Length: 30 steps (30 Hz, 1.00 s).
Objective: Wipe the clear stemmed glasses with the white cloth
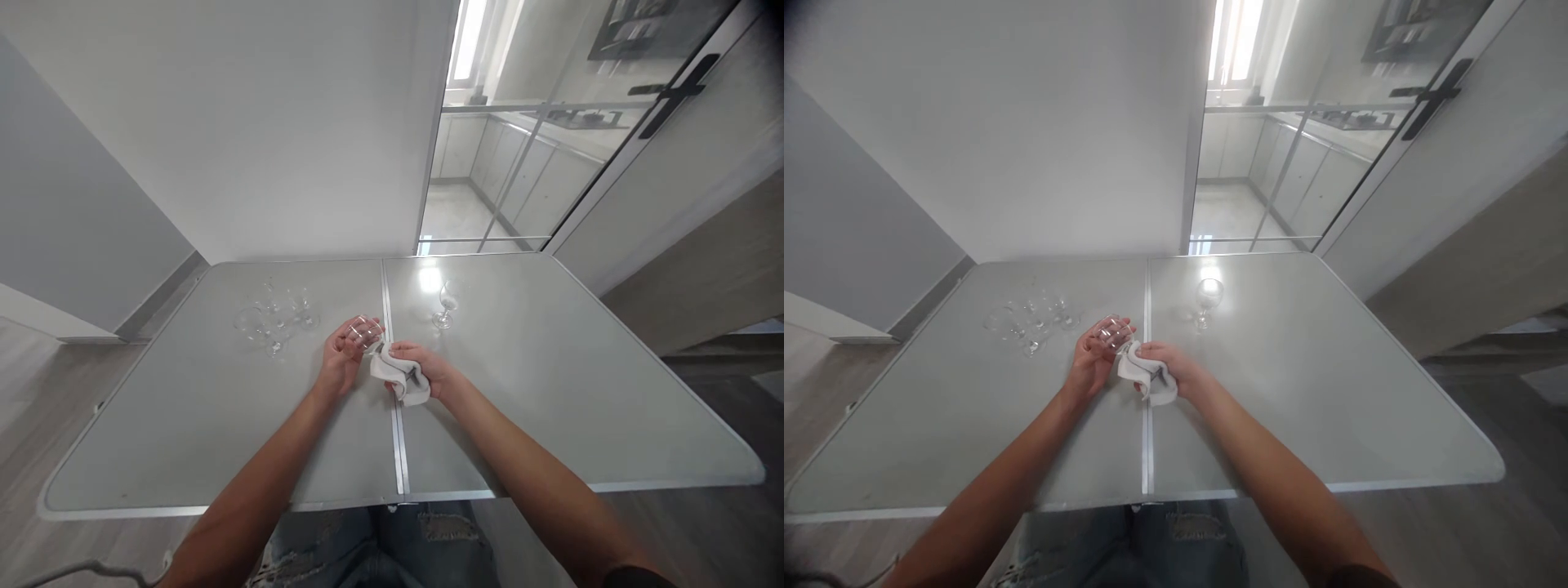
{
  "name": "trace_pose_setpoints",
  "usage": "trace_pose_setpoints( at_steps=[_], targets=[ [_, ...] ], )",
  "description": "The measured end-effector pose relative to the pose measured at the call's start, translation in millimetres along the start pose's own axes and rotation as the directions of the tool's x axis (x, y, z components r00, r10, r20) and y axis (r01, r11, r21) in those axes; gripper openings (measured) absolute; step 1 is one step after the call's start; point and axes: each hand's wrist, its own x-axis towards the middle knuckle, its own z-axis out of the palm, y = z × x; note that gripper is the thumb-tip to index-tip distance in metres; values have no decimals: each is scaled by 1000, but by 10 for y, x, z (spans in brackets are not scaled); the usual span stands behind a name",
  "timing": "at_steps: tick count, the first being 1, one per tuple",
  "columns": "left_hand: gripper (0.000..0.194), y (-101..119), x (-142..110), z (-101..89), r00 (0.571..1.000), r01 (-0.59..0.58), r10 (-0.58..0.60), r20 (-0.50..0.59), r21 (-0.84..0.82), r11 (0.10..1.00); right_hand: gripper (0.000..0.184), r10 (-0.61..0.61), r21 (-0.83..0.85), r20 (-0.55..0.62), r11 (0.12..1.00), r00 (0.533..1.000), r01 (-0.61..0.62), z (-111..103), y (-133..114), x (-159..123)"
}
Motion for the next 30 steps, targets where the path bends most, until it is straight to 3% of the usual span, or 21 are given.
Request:
trace_pose_setpoints(
  at_steps=[2, 4, 5, 6, 7, 9, 11, 13, 15, 18, 19, 20, 21, 23, 25, 26, 28, 30],
  targets=[
    [59, -12, 18, -3, 1000, -17, 17, -21, 16, 1000, 24, -121, -364, -101, 928, 987, 76, 21, 14, 3],
    [56, -28, 42, -13, 997, -38, 40, -61, 33, 999, 18, -400, -756, -201, 644, 894, 117, 73, 38, 9],
    [57, -32, 49, -18, 996, -48, 50, -77, 34, 998, 15, -506, -850, -213, 517, 836, 97, 97, 48, 12],
    [58, -32, 51, -21, 995, -53, 55, -85, 30, 998, 14, -553, -886, -213, 457, 805, 80, 111, 55, 15],
    [59, -28, 46, -22, 995, -47, 48, -83, 21, 999, 15, -542, -873, -217, 480, 812, 87, 111, 57, 16],
    [61, -10, 22, -17, 999, -13, 13, -53, -3, 1000, 23, -357, -692, -195, 710, 913, 130, 71, 44, 16],
    [62, 12, -5, -3, 1000, 15, -15, -15, -22, 1000, 33, -130, -391, -74, 916, 989, 91, 8, 24, 12],
    [64, 27, -17, 12, 1000, 17, -17, -8, -29, 999, 38, -90, -298, -26, 951, 996, 78, -24, 20, 10],
    [64, 31, -11, 18, 999, 0, -1, -38, -21, 1000, 34, -275, -529, -124, 831, 954, 170, -3, 44, 14],
    [65, 23, 18, -1, 997, -22, 22, -76, -3, 1000, 20, -591, -900, -153, 414, 792, 136, 77, 102, 41],
    [66, 19, 28, -14, 997, -23, 23, -80, 0, 1000, 18, -618, -937, -138, 335, 774, 101, 94, 116, 55],
    [66, 16, 35, -28, 997, -18, 18, -80, 2, 1000, 17, -610, -943, -134, 322, 781, 89, 101, 124, 70],
    [65, 14, 41, -42, 997, -9, 9, -78, 3, 1000, 18, -574, -923, -139, 371, 807, 105, 98, 126, 87],
    [63, 11, 47, -62, 998, 6, -6, -65, 5, 1000, 28, -469, -766, -180, 619, 865, 176, 72, 114, 120],
    [61, 11, 47, -69, 999, 4, -4, -43, 5, 1000, 36, -335, -438, -229, 874, 914, 210, 50, 99, 148],
    [60, 11, 45, -67, 999, -2, 2, -37, 5, 1000, 37, -266, -255, -251, 946, 931, 201, 47, 95, 159],
    [60, 14, 40, -57, 999, -11, 12, -40, 9, 1000, 36, -160, 39, -286, 983, 945, 178, 56, 102, 176],
    [61, 23, 38, -47, 998, -17, 18, -56, 16, 1000, 36, -130, 201, -345, 957, 930, 208, 63, 123, 190]
  ],
)
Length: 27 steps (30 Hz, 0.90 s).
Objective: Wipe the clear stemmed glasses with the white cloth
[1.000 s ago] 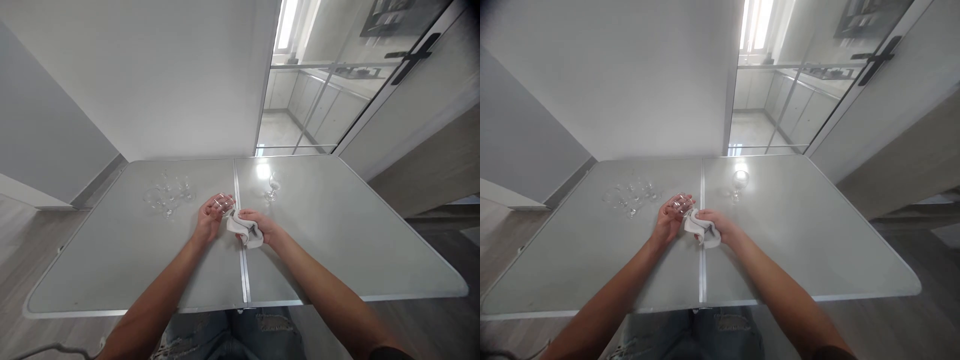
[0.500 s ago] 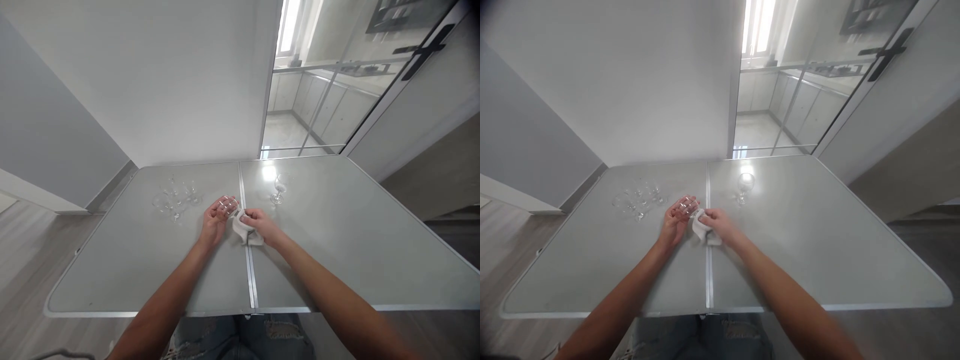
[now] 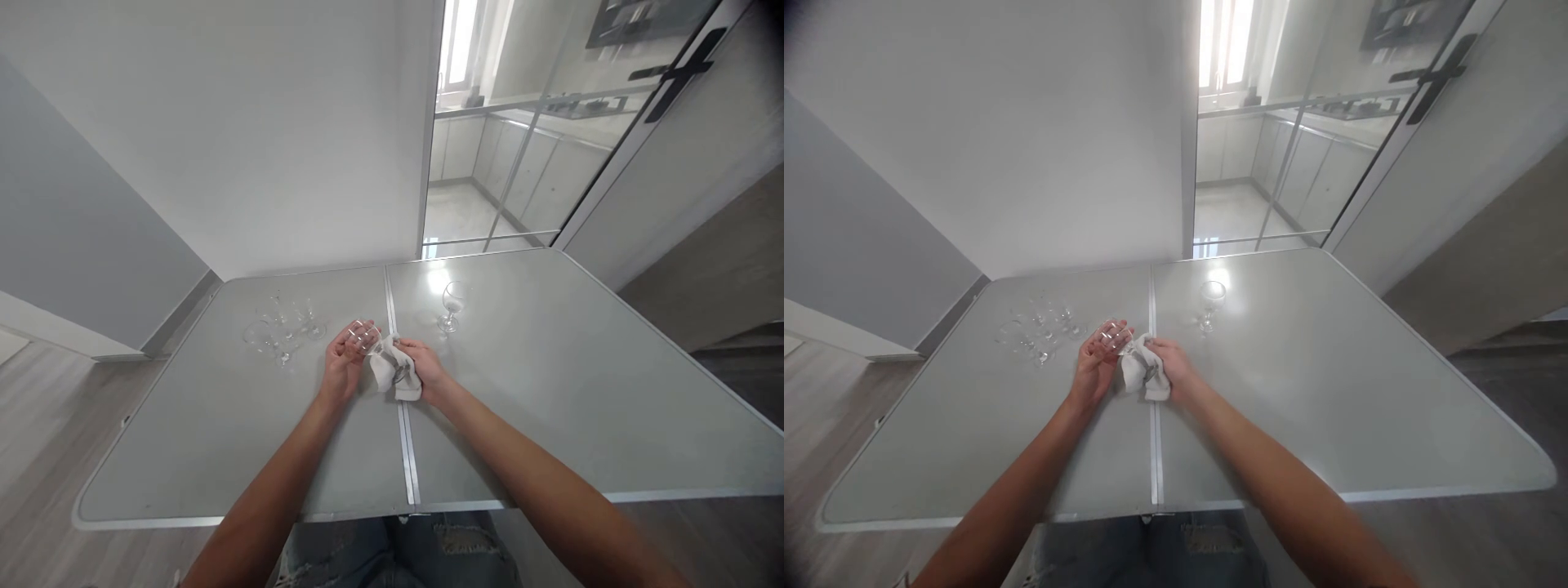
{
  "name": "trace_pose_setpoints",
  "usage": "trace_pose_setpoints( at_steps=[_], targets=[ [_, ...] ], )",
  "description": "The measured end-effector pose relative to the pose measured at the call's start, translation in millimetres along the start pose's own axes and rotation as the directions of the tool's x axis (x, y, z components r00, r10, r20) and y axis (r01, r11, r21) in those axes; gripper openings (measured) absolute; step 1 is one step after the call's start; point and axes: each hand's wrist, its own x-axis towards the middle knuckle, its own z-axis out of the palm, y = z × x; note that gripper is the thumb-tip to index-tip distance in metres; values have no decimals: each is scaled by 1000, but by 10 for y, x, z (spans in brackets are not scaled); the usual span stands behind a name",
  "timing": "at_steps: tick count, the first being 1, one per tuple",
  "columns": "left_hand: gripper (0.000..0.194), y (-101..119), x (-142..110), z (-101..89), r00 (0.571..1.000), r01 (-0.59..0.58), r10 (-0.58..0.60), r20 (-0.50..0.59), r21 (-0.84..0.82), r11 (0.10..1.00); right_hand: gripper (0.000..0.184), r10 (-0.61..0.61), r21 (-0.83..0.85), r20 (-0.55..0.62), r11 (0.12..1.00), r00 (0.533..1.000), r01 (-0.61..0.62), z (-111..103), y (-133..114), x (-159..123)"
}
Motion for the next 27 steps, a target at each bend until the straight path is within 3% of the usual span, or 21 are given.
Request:
trace_pose_setpoints(
  at_steps=[2, 4, 6, 11, 14, 17, 19, 22, 24, 27],
  targets=[
    [62, 17, 5, 3, 1000, -20, 20, -14, 6, 1000, 37, -70, 91, -130, 992, 989, 83, -16, 21, 13],
    [61, 37, 17, 1, 997, -71, 72, -39, 14, 997, 35, -170, 105, -287, 973, 943, 207, -44, 24, 26],
    [60, 55, 29, 3, 988, -136, 138, -73, 30, 990, 32, -225, 89, -345, 959, 911, 271, -57, 13, 24],
    [64, 48, 9, 66, 979, -183, 188, -84, 69, 981, 36, -171, 20, -94, 985, 981, 173, 58, 11, -47],
    [74, 4, -28, 113, 984, -173, 176, -32, 67, 983, 38, -214, -24, -80, 977, 973, 213, 109, 62, -52],
    [88, -55, -64, 134, 989, -117, 101, 105, 155, 981, 42, -249, -53, -113, 968, 962, 244, 98, 142, -17],
    [72, -79, -85, 141, 985, -109, 61, 163, 303, 947, 43, -249, -61, -120, 968, 961, 243, 76, 195, 9],
    [35, -76, -113, 143, 987, -106, 37, 154, 474, 874, 45, -174, 15, -141, 984, 975, 177, 26, 244, 42],
    [23, -59, -126, 126, 990, -122, 74, 119, 477, 871, 45, -119, 73, -209, 988, 971, 137, -15, 236, 61],
    [22, -51, -128, 68, 985, -160, 173, 2, 385, 909, 43, -52, 129, -277, 987, 959, 91, -43, 154, 57]
  ],
)
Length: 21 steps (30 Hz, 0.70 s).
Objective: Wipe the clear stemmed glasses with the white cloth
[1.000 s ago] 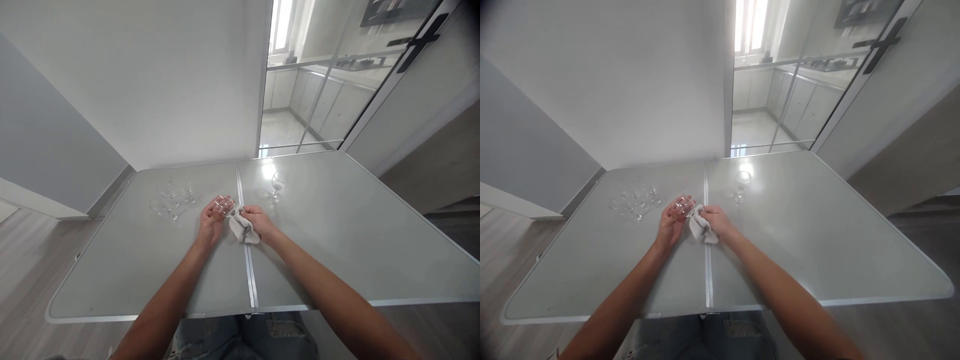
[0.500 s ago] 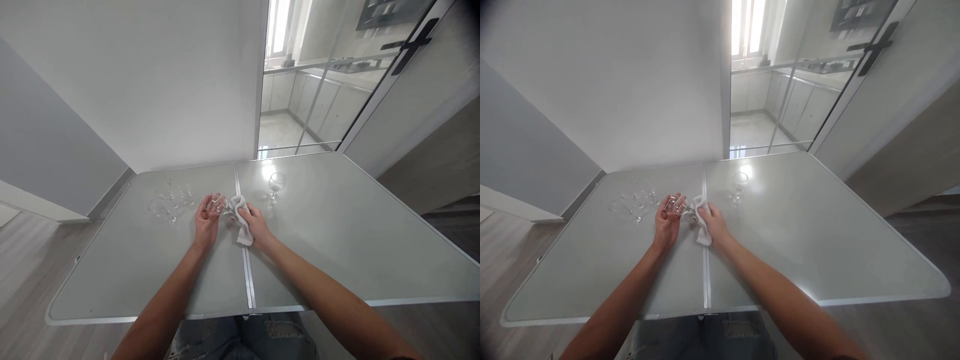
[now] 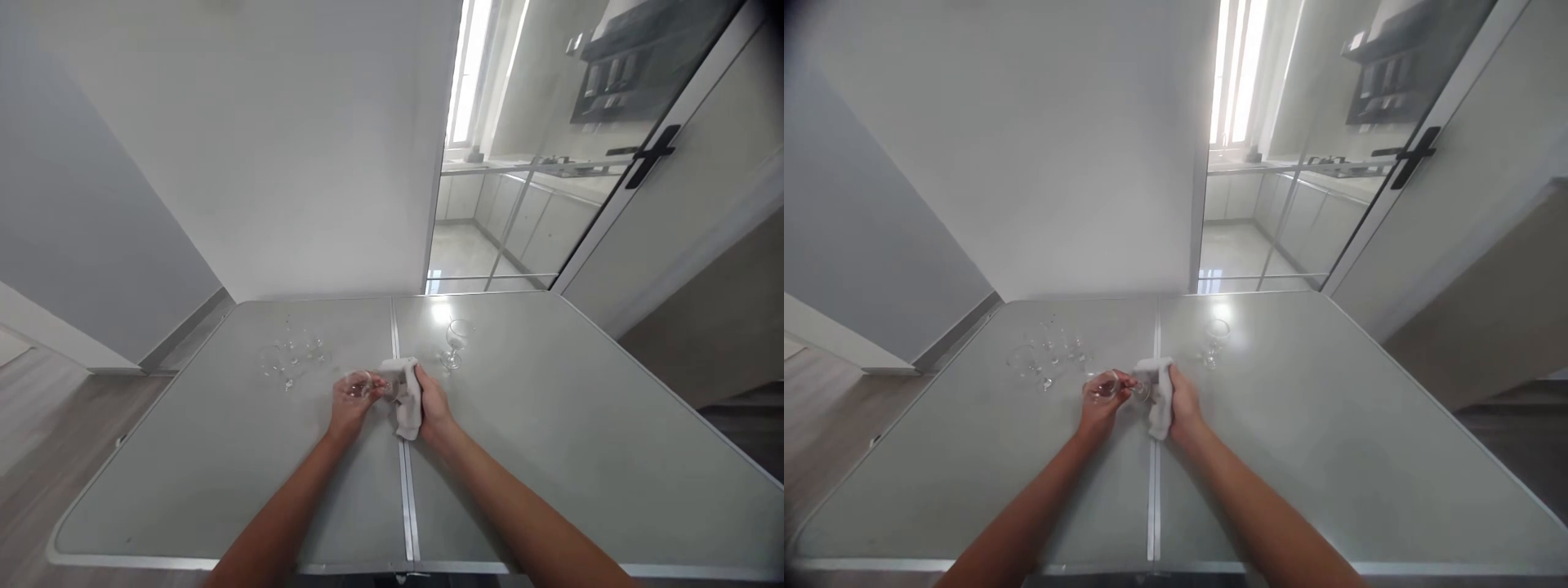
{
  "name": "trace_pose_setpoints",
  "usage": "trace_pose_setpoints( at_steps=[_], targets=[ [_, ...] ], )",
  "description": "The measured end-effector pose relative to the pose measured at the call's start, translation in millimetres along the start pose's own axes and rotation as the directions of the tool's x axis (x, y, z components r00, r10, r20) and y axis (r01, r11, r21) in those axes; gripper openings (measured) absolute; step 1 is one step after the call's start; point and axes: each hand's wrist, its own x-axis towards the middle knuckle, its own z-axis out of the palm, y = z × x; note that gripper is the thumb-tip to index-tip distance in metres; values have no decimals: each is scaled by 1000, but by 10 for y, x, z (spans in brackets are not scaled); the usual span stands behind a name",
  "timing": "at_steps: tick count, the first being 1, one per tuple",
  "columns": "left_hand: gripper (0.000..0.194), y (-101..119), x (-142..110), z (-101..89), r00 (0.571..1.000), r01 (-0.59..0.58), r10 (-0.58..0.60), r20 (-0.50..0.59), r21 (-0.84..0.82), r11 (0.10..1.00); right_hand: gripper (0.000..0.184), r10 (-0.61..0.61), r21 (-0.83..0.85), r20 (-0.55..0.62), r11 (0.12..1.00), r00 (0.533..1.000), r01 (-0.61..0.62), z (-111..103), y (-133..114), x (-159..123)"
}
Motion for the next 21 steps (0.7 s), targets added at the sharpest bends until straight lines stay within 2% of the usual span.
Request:
trace_pose_setpoints(
  at_steps=[1, 3, 5, 7, 9, 12, 14, 17, 21],
  targets=[
    [23, -12, 1, -18, 999, -4, 3, -45, -25, 1000, 43, 21, 17, 26, 1000, 999, -22, 12, -36, -17],
    [24, -37, 4, -44, 997, -4, 0, -83, -49, 999, 47, 63, 56, 169, 996, 984, -73, 58, -90, -80],
    [23, -54, 6, -50, 998, -5, 2, -64, -35, 999, 53, 78, 79, 328, 991, 941, -110, 110, -95, -156],
    [22, -63, 12, -41, 1000, -6, 6, -9, 13, 1000, 52, 77, 65, 403, 992, 912, -112, 140, -45, -205],
    [20, -73, 26, -30, 998, -47, 44, 34, 93, 995, 45, 51, 36, 376, 997, 925, -69, 136, 32, -205],
    [16, -110, 57, -32, 977, -215, 205, 66, 232, 949, 43, 13, 46, 296, 999, 955, -28, 100, 118, -148],
    [16, -146, 66, -51, 956, -294, 282, 82, 297, 909, 44, -2, 64, 288, 998, 958, -17, 80, 135, -118],
    [14, -195, 42, -92, 961, -274, 275, 40, 297, 915, 43, -31, 18, 314, 999, 949, 27, 57, 134, -116],
    [23, -207, -10, -119, 992, -121, 126, -12, 203, 972, 42, -90, -25, 287, 995, 954, 101, 36, 109, -125]
  ],
)
